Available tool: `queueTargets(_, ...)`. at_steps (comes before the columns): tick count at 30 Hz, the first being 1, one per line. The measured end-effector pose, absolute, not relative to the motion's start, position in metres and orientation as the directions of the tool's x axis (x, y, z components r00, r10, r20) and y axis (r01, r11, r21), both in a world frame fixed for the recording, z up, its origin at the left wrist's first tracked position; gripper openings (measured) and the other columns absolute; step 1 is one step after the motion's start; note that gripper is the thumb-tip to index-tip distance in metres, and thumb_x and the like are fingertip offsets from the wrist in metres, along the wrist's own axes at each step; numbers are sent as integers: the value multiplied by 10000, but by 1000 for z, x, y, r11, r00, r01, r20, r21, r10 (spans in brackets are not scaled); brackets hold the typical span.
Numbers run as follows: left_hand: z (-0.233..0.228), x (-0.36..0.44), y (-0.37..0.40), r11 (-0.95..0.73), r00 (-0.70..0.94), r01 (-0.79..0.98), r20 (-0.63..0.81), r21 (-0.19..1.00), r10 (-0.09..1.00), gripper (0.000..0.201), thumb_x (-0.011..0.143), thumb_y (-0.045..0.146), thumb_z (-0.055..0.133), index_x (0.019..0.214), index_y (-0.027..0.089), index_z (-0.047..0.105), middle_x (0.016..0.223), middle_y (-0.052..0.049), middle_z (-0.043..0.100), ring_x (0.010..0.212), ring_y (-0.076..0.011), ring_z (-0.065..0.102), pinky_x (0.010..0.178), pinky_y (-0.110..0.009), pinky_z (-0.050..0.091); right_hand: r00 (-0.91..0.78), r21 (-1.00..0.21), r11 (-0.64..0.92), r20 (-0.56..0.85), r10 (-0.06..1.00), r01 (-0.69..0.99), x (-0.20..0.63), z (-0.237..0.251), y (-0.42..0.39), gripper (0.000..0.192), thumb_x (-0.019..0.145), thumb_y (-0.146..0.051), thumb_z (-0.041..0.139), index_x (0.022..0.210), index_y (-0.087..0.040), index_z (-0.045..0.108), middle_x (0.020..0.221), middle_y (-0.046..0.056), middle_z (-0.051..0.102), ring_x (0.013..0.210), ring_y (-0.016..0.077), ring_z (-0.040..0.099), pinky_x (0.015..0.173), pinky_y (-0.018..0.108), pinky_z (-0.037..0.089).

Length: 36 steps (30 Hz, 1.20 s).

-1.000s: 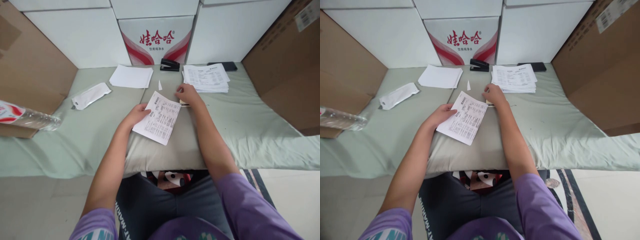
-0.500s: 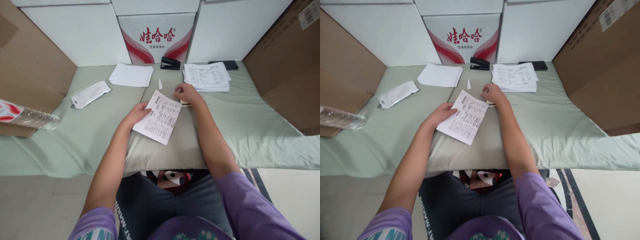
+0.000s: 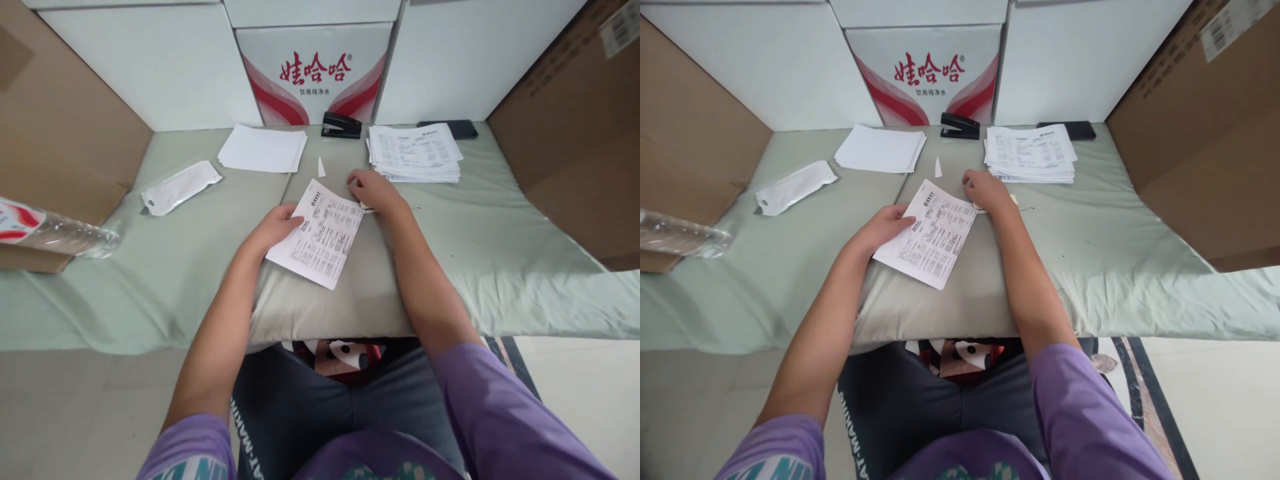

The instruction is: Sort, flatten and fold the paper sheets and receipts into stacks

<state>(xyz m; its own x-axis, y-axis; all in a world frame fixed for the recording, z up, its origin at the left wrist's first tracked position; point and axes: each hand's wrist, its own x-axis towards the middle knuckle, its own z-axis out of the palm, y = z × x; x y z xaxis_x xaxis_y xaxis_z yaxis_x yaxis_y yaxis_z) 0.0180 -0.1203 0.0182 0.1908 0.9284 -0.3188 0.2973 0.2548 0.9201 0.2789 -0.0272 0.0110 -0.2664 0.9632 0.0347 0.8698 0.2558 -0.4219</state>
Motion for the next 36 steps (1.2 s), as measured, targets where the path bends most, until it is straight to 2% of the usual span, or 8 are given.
queueTargets(4,20,18,-121,251,203,307,-320,918,925,410,864,278,627,1245,144,697,970,-117,780,917,-268,739,823,-393,578,-274,-349,266,27,961,899,276,11,-28,389,955,-178,358,1187,-222,667,1200,126,698,1053,295,616,873,403,454)
queueTargets(7,19,18,-120,247,203,307,-316,919,927,421,855,284,637,1247,139,694,973,-118,780,912,-269,739,825,-395,578,-287,-299,271,-10,958,915,274,13,-28,416,935,-127,348,1231,-199,632,1237,156,681,1067,316,610,880,425,451)
queueTargets(14,16,16,-118,255,209,292,-322,922,923,430,854,304,643,1249,142,692,1010,-125,778,913,-268,740,812,-387,577,-283,-171,273,-35,959,947,266,18,-31,424,887,-69,365,1241,-162,580,1226,210,650,1083,358,589,885,467,429)
queueTargets(21,13,14,-112,259,228,295,-331,920,916,456,823,333,673,1234,137,694,1014,-127,777,933,-274,739,833,-401,579,-259,-130,259,15,966,957,258,5,-29,360,889,-71,391,1182,-145,587,1175,225,639,1080,354,576,925,479,396)
queueTargets(28,12,13,-111,266,225,291,-336,919,915,453,818,322,676,1230,134,695,1036,-128,776,917,-263,738,796,-376,581,-268,-258,255,-15,963,932,265,6,-26,266,907,-126,426,1074,-199,620,1086,169,684,964,299,600,795,393,440)
queueTargets(36,12,14,-113,251,244,290,-325,923,914,461,824,340,679,1234,129,687,1022,-136,776,904,-270,742,787,-387,580,-247,-378,233,12,969,896,270,6,-25,247,844,-96,461,980,-226,621,1020,118,710,917,281,608,755,355,440)
